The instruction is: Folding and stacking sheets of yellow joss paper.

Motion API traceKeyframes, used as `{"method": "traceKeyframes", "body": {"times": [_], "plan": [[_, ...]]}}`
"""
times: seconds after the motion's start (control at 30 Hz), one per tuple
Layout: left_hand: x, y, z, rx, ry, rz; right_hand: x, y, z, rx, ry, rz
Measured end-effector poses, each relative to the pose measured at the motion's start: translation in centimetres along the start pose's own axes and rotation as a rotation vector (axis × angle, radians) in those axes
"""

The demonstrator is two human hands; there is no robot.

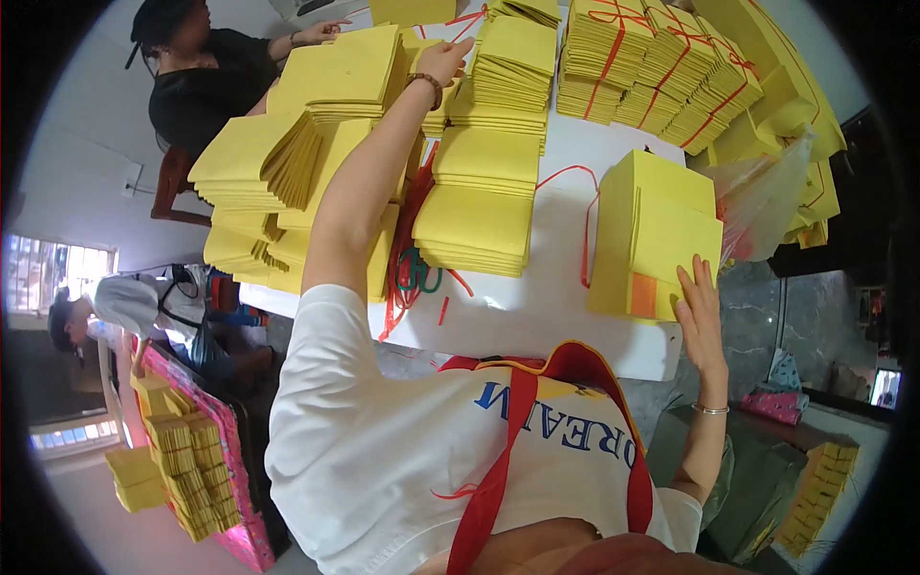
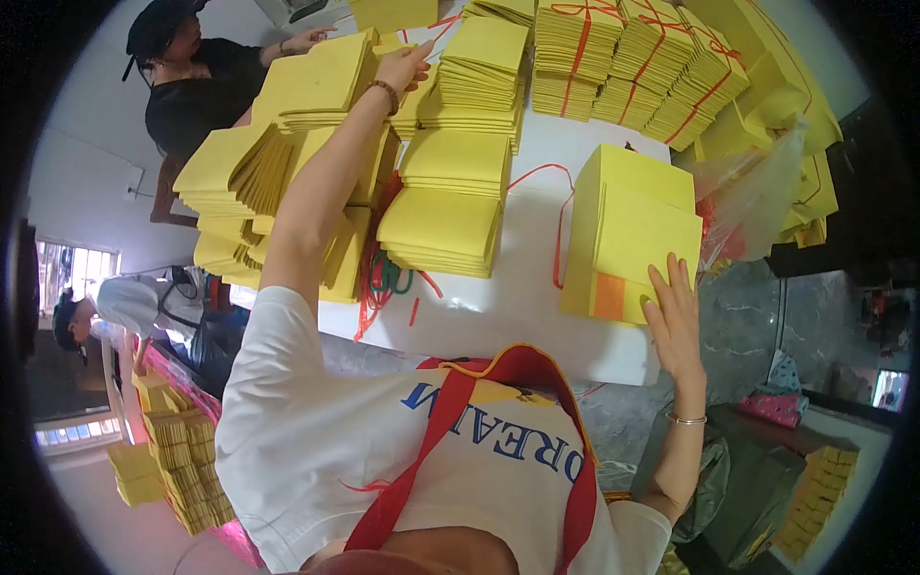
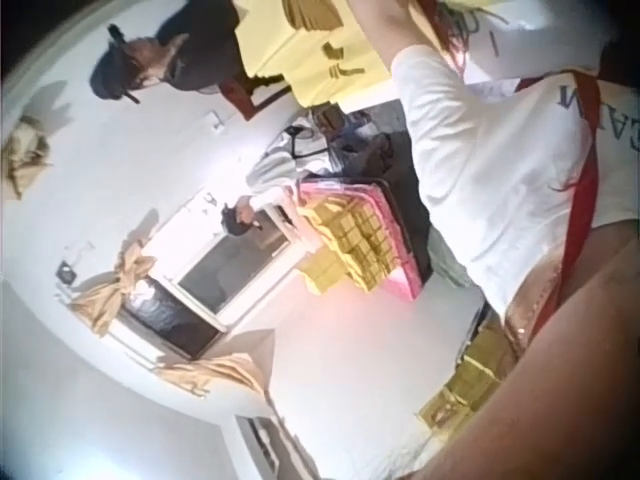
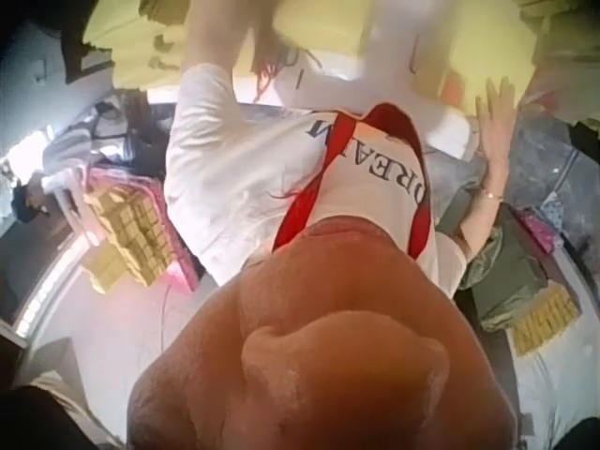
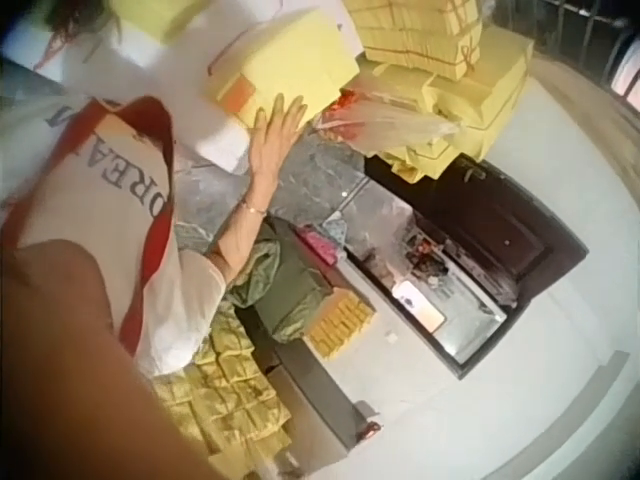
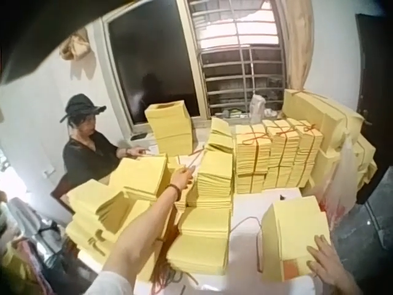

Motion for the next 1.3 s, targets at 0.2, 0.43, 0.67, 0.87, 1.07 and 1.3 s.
{"method": "traceKeyframes", "body": {"times": [0.2,0.43,0.67,0.87,1.07,1.3], "plan": [[-2.0,1.7,-2.0,0.016,0.199,0.065,-0.1,0.0,-0.1,-0.048,0.049,-0.005],[-2.7,5.1,-0.7,0.023,0.253,0.193,-0.5,0.0,0.0,-0.072,0.061,-0.041],[-2.5,3.4,-1.0,-0.004,0.321,0.144,-0.5,0.1,-0.1,-0.085,0.093,-0.047],[-2.2,2.2,-0.6,0.059,0.292,0.142,-0.6,0.1,0.1,-0.083,0.089,-0.067],[-2.2,3.4,0.4,0.061,0.239,0.121,-0.8,0.1,-0.2,-0.058,0.071,-0.081],[-2.3,2.8,-0.1,0.036,0.252,0.123,-0.7,0.0,-0.1,-0.052,0.057,-0.092]]}}
Point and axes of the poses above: each hand's wrist, its own y-axis towards the middle knuckle, its own x-axis out of the back of the hand, z = x × y, the point moved 6 cm from there along y, towards the middle knuckle, and after that the axes turned 7 degrees about x, right-handed, at the moved point
